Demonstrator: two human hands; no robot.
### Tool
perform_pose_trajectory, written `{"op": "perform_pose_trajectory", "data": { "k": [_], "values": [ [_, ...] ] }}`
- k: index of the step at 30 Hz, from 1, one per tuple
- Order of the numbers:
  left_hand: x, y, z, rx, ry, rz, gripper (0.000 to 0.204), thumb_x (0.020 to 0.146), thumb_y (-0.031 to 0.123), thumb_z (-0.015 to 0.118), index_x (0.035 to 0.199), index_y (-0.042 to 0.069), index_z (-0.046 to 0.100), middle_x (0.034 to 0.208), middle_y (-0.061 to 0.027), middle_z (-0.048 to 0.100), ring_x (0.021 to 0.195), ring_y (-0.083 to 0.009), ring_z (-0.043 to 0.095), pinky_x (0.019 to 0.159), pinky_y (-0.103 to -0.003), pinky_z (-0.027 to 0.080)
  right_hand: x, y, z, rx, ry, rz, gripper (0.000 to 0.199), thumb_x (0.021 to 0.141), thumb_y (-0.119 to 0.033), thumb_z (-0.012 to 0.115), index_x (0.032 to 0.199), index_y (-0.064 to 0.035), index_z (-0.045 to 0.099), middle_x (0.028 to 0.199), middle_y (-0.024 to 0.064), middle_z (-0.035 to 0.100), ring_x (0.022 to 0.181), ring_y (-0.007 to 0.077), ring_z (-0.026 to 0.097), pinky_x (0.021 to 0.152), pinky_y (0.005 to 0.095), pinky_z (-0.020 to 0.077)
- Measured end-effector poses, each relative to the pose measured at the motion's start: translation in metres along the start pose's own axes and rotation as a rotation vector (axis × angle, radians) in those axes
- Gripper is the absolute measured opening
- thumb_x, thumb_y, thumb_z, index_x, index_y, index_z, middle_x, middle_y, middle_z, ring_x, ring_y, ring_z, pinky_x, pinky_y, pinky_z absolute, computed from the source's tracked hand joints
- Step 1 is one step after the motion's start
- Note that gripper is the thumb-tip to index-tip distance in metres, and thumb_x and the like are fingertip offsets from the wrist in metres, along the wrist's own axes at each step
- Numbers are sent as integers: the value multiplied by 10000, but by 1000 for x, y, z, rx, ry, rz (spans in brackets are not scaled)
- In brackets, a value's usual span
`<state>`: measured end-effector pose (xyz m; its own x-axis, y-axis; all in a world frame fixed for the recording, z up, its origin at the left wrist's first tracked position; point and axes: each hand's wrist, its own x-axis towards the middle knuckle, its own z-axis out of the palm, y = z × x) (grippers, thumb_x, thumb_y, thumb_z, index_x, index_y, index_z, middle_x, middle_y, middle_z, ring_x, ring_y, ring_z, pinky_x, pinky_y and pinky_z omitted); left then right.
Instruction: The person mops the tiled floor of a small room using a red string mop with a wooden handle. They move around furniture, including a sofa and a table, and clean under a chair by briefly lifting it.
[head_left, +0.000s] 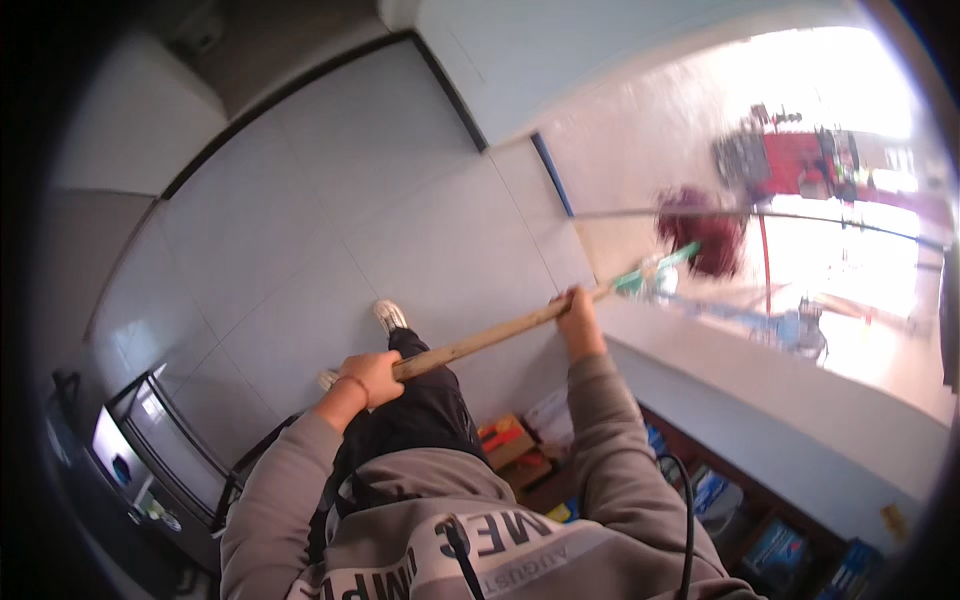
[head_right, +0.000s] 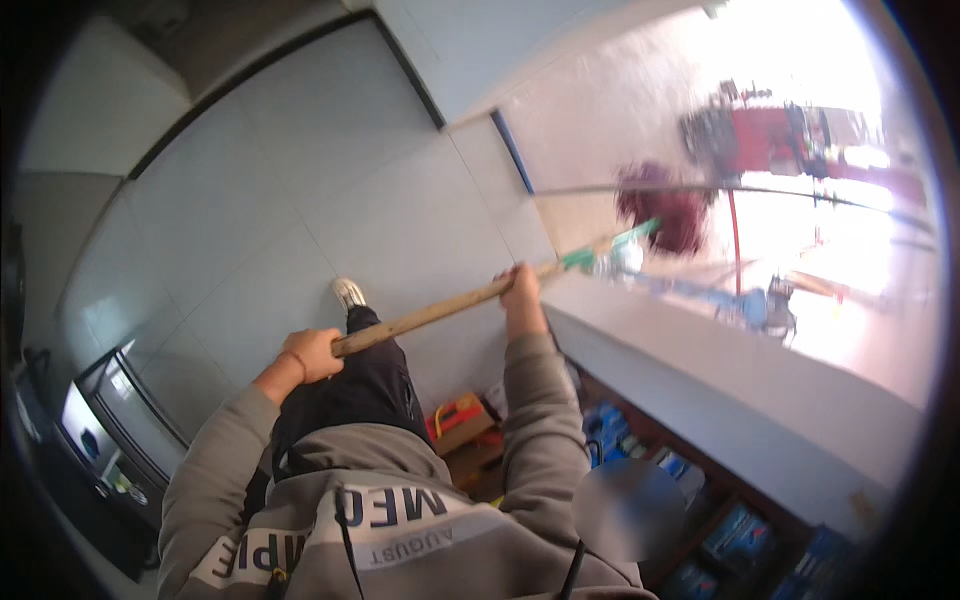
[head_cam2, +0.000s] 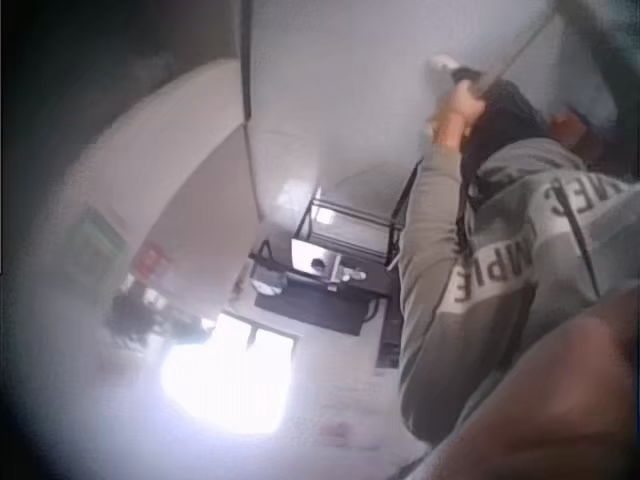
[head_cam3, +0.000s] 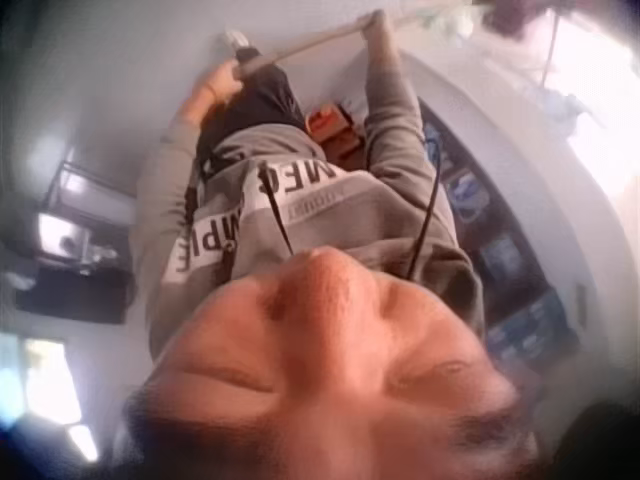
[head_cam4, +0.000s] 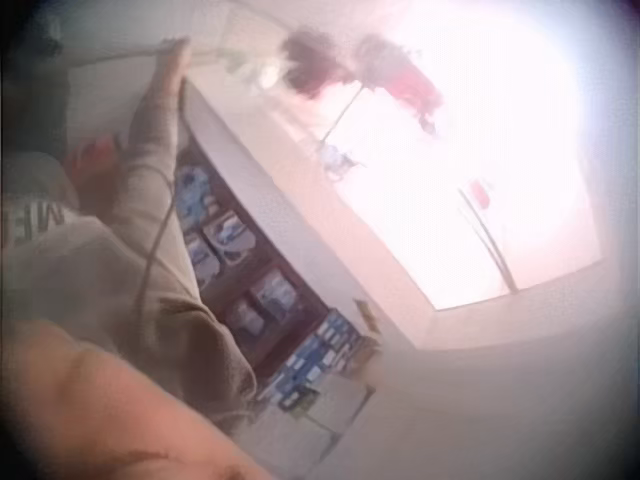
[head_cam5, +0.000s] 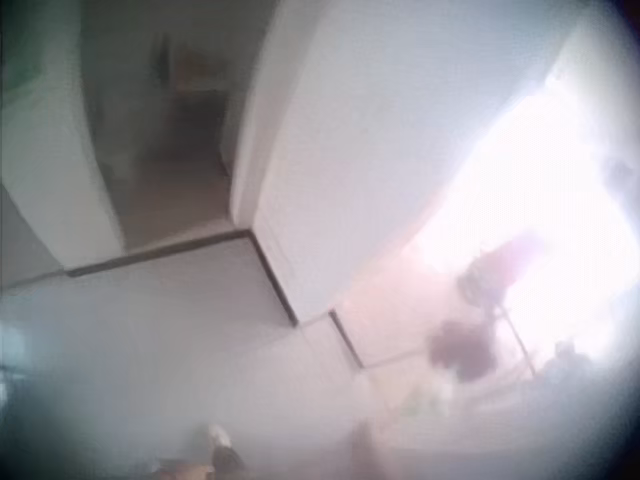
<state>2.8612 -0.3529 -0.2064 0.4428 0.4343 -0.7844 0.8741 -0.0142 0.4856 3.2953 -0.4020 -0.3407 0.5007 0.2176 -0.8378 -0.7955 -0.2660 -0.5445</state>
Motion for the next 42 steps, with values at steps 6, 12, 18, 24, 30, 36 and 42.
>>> {"op": "perform_pose_trajectory", "data": {
  "k": [6,12,18,24,30,36,42],
  "values": [
    [-144,-150,10,276,611,-100,311,736,362,721,958,159,643,917,-43,628,910,-278,622,822,-420,509,-83,149,50,-348,-166,342,109,877,-159,448,825,-89,513,805,45,567,790,237,575,829,424,512],
    [-282,-259,43,523,1644,-363,268,671,157,714,898,158,572,1005,-20,485,1071,-231,512,916,-390,460,-197,315,100,-620,-357,560,207,893,-196,506,877,-32,632,812,88,670,733,242,658,769,374,581],
    [-415,-278,108,713,1964,-553,248,661,113,708,843,164,548,1036,-28,449,1116,-259,494,949,-389,468,-287,389,135,-910,-627,568,252,900,-242,500,854,-31,629,759,85,659,700,230,646,721,363,574],
    [-532,-251,171,191,2228,-193,445,682,2,651,1109,122,618,1299,-80,521,1278,-315,462,1031,-407,446,-358,444,181,-994,-880,464,263,900,-258,458,870,-59,628,764,77,646,703,219,649,658,365,568],
    [-539,-304,381,-594,1847,-990,648,773,238,676,1366,64,482,1360,-189,509,1309,-345,445,1088,-434,358,-435,474,286,-604,-832,616,162,856,-197,545,732,-113,606,649,27,633,569,209,644,575,362,552],
    [-490,-318,551,-929,931,-1457,1098,601,550,828,1461,95,319,1314,-157,503,1284,-320,445,1068,-510,324,-515,558,381,-554,-778,765,117,754,-99,546,683,-51,626,625,87,623,575,244,625,593,424,531],
    [-498,-332,534,-1059,859,-1386,1055,621,477,838,1466,102,330,1346,-137,509,1299,-316,453,1086,-489,328,-606,669,399,-864,-926,949,141,822,-174,542,707,-98,576,639,43,604,605,215,621,602,376,513]
  ]
}}
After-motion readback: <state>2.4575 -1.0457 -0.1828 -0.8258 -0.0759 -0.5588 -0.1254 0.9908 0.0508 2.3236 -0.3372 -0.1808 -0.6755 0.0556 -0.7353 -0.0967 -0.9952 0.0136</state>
